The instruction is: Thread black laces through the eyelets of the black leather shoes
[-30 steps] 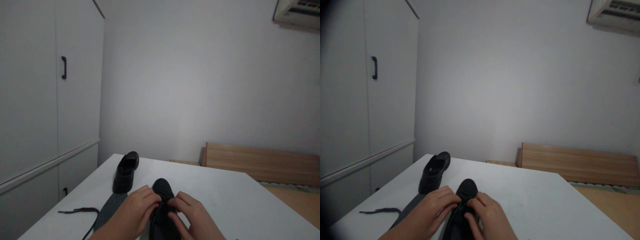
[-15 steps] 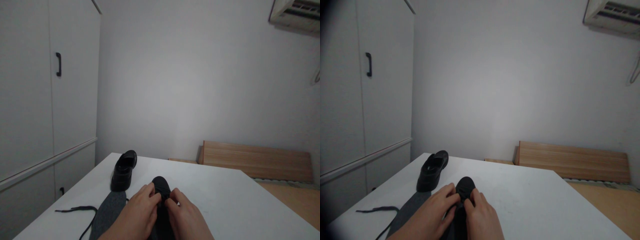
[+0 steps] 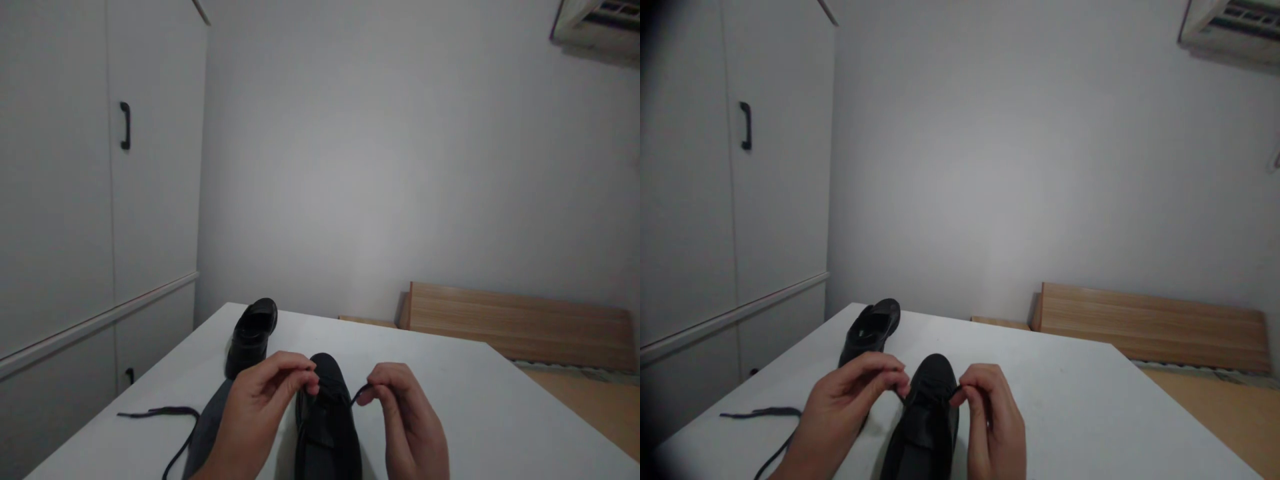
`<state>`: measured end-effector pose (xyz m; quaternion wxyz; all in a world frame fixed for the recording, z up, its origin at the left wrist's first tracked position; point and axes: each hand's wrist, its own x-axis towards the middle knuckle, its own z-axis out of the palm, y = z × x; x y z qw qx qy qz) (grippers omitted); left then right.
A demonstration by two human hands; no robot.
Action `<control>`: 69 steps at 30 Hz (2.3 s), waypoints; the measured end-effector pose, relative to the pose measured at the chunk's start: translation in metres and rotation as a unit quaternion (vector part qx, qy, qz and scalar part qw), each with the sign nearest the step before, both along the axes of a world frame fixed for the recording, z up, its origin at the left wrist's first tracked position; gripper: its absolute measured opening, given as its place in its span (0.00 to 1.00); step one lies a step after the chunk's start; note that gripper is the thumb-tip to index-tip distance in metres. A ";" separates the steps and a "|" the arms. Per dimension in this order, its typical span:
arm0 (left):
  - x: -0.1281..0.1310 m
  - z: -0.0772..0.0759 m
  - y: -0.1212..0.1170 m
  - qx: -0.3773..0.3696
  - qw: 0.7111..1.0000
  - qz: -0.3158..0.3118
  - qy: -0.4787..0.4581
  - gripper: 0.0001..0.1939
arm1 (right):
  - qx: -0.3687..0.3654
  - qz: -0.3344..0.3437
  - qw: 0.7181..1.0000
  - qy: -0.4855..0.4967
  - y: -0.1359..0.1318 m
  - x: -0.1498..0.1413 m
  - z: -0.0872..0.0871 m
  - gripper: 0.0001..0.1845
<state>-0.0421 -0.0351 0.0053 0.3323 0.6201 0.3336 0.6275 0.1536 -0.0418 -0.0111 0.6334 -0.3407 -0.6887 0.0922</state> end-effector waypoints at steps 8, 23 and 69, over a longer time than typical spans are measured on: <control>0.007 -0.001 -0.004 0.039 0.994 -0.043 0.095 0.03 | 0.041 0.123 0.991 -0.036 -0.005 -0.011 -0.001 0.09; 0.012 -0.007 0.000 0.053 0.993 -0.089 0.063 0.05 | 0.000 0.157 0.987 -0.039 0.001 -0.010 -0.006 0.13; -0.037 0.008 0.023 0.011 0.951 -0.159 0.266 0.06 | -0.207 0.087 0.953 -0.205 0.022 0.034 0.010 0.12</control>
